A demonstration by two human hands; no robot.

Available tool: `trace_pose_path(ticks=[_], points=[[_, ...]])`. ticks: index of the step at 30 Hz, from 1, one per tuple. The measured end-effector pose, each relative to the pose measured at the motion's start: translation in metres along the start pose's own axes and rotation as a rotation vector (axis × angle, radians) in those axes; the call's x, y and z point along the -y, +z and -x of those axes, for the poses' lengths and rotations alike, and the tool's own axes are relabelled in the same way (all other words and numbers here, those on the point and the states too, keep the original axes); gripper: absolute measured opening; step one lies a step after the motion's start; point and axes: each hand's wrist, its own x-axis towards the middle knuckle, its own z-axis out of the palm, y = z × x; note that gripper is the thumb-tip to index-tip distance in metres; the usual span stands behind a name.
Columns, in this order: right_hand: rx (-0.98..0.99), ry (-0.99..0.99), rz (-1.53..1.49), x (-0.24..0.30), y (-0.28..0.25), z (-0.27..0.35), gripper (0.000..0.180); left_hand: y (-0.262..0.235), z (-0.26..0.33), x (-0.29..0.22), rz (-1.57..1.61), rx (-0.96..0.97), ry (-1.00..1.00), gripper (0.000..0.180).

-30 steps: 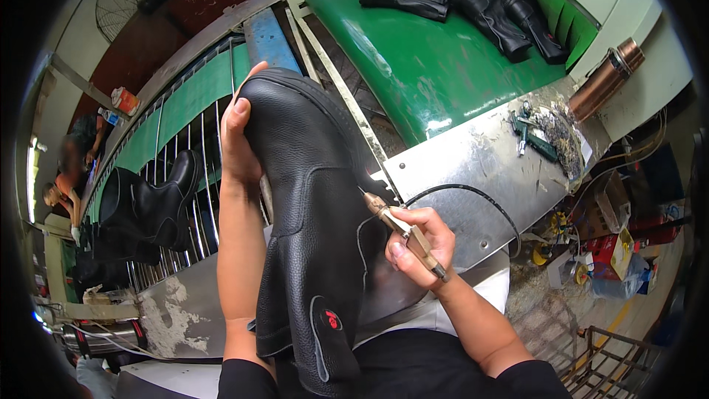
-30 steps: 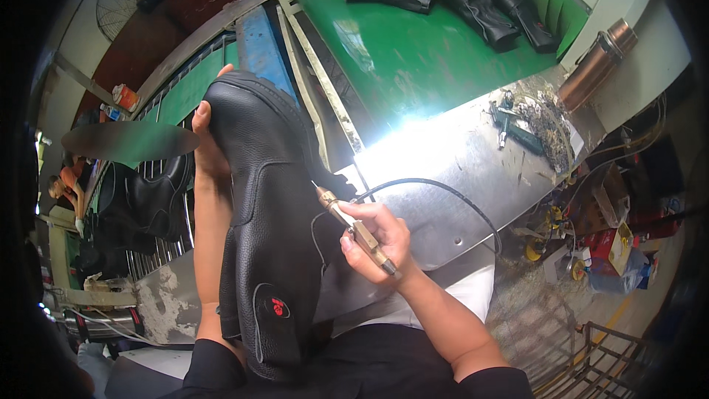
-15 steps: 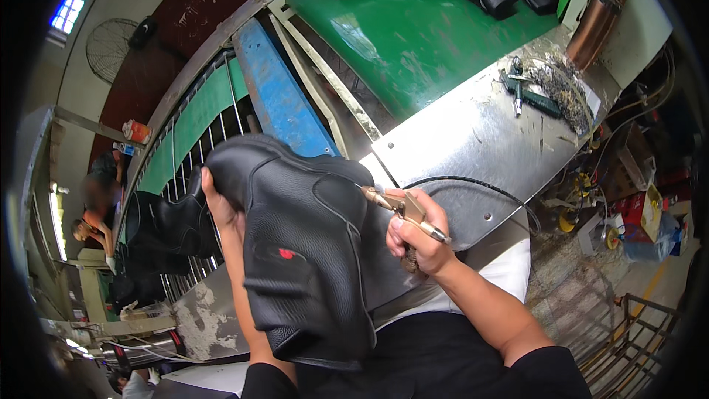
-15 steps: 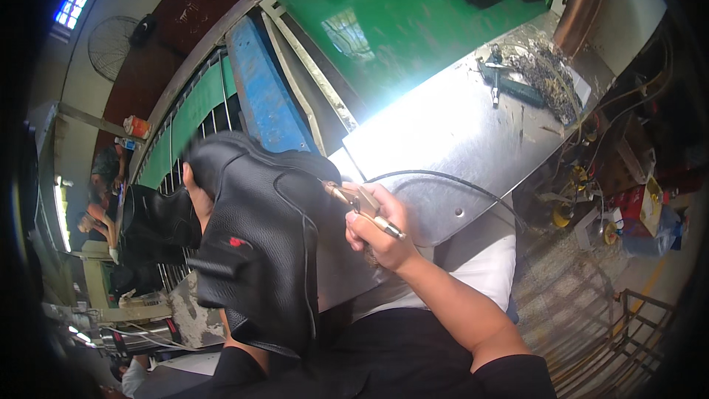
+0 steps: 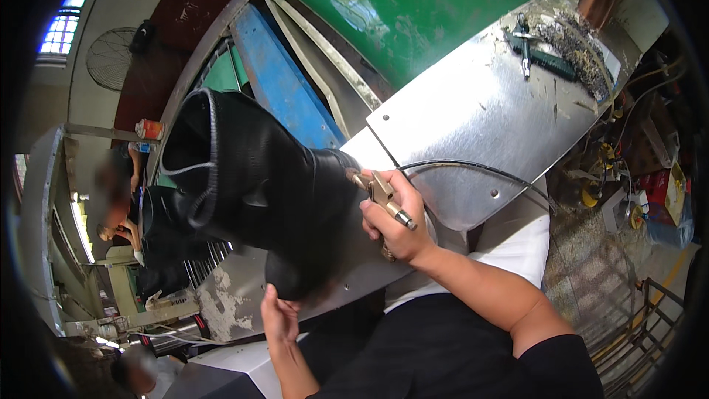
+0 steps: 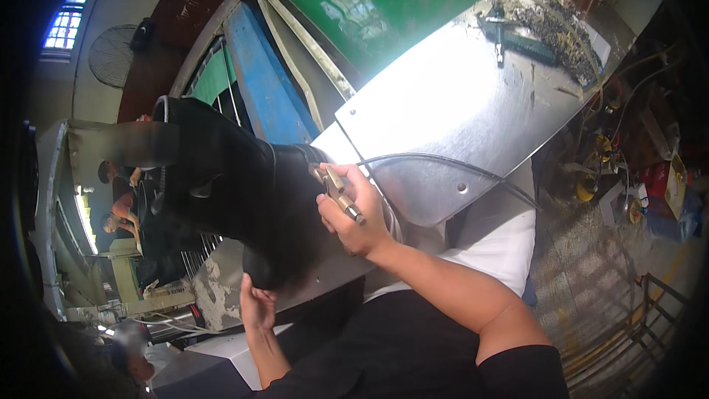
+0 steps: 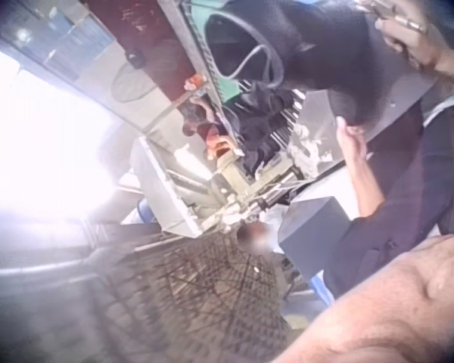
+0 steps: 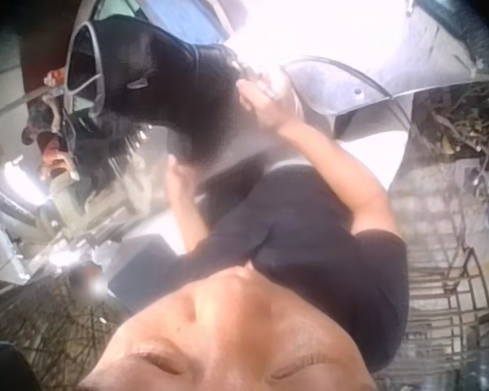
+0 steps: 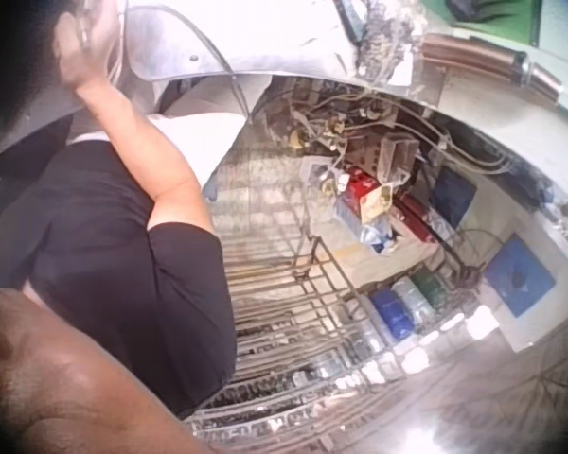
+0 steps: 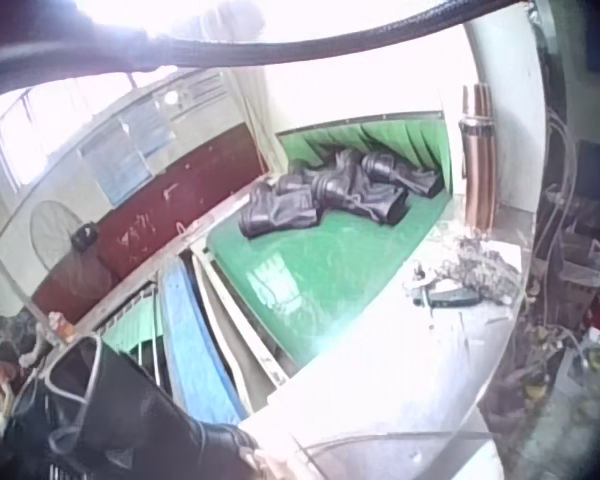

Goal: The person picks up a black boot from a conveyor belt, uses an air nozzle to blow air over various parts of the boot's exterior, and then places the boot back onto a different section of the conveyor system.

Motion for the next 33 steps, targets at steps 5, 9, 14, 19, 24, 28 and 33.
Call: trace_pose_path(ticks=[5,9,14,19,24,28,33], points=[[-0.011,0.004,0.031,-0.001,-0.007,0.013,0.038,0.056,0.057,0.021,0.019,0.188,-0.215,0.057],[0.046,0.012,0.061,0.003,-0.014,0.024,0.038,0.085,0.07,0.03,-0.037,0.3,-0.285,0.065],[0.061,0.033,-0.006,0.006,-0.019,0.04,0.04,0.117,0.074,0.031,0.022,0.355,-0.385,0.068],[0.121,0.112,0.081,0.023,-0.035,0.061,0.039,0.134,0.075,0.038,0.085,0.446,-0.468,0.073],[0.119,0.183,0.057,0.044,-0.059,0.087,0.039,0.157,0.071,0.036,0.128,0.573,-0.569,0.082],[0.026,0.233,0.022,0.067,-0.078,0.117,0.036,0.18,0.066,0.038,0.206,0.708,-0.687,0.087],[-0.15,0.176,0.046,0.1,-0.091,0.144,0.036,0.225,0.058,0.049,0.289,0.888,-0.77,0.09]])
